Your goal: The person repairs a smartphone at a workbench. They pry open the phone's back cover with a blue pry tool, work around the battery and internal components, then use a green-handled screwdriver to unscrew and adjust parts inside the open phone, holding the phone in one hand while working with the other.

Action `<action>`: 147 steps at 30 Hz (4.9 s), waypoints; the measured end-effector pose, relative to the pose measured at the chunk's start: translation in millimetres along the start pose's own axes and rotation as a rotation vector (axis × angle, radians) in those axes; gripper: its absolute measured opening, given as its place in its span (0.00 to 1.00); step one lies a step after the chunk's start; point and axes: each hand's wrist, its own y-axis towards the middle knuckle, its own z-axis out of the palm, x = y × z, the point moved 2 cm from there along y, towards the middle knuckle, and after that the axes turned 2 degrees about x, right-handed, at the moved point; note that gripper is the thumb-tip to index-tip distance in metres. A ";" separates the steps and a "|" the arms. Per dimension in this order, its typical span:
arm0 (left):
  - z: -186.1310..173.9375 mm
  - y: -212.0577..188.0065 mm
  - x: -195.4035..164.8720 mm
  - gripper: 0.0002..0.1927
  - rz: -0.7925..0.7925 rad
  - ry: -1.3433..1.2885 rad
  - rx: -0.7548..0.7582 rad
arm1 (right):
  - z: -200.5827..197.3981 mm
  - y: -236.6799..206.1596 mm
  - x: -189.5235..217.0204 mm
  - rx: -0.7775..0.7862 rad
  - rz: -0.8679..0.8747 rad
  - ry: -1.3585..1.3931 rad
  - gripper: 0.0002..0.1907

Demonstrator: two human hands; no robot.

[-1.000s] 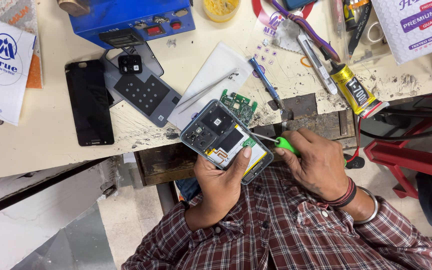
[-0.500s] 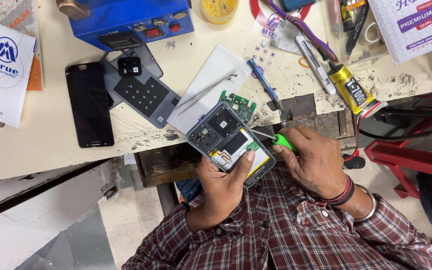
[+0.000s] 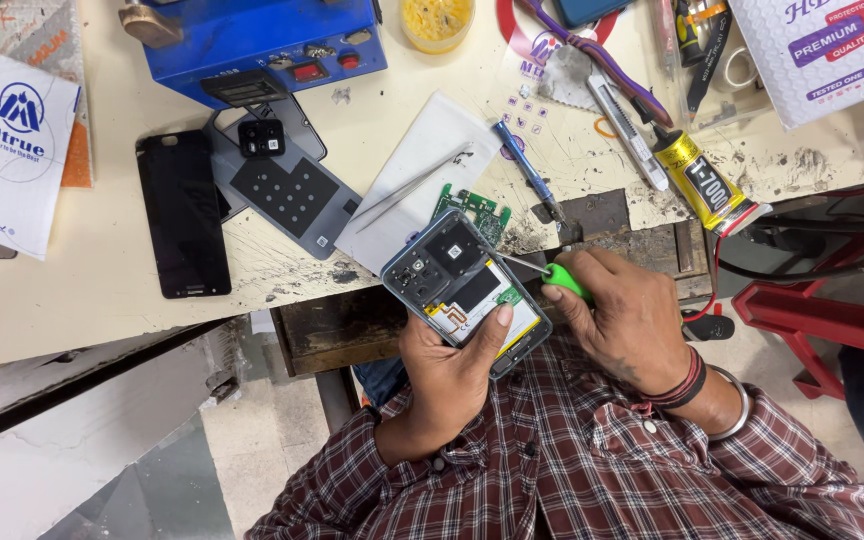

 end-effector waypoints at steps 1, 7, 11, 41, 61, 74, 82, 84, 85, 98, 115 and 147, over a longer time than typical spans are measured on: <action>0.3 -0.1 -0.4 0.13 0.003 0.008 0.001 | 0.0 0.4 0.2 0.002 0.004 0.000 0.17; -1.0 -1.8 -3.4 0.12 0.004 0.043 0.011 | -1.7 1.2 6.0 -0.005 0.010 0.008 0.17; -0.9 -3.5 -2.5 0.13 -0.015 -0.023 0.024 | -2.9 3.1 9.3 -0.015 0.007 0.016 0.16; -3.2 -8.0 -0.7 0.10 -0.071 0.028 0.084 | -4.9 14.8 10.5 -0.040 -0.010 0.017 0.15; -4.4 -5.9 -3.9 0.14 -0.068 -0.019 -0.007 | 1.9 7.9 12.5 -0.032 0.004 -0.015 0.16; -3.9 -2.3 -3.4 0.13 -0.019 -0.033 -0.072 | 2.3 8.3 19.1 0.047 0.060 0.052 0.16; -15.1 14.6 -19.4 0.14 0.022 -0.042 -0.123 | 2.7 33.8 40.8 0.062 0.064 0.087 0.15; -20.0 24.0 -24.0 0.13 0.025 -0.067 -0.126 | 2.7 45.6 47.5 0.057 0.056 0.096 0.15; -22.5 29.1 -26.3 0.13 0.026 -0.080 -0.125 | 3.1 51.8 50.8 0.059 0.056 0.102 0.15; -73.7 121.4 -67.9 0.12 0.005 -0.006 -0.151 | 9.4 160.2 98.0 0.077 0.046 0.196 0.14; -173.8 312.7 -134.1 0.13 0.006 -0.071 -0.181 | 28.5 381.3 180.3 0.065 0.026 0.215 0.16; -295.7 536.8 -219.4 0.13 0.098 -0.070 -0.227 | 55.3 609.6 263.4 0.101 0.080 0.166 0.17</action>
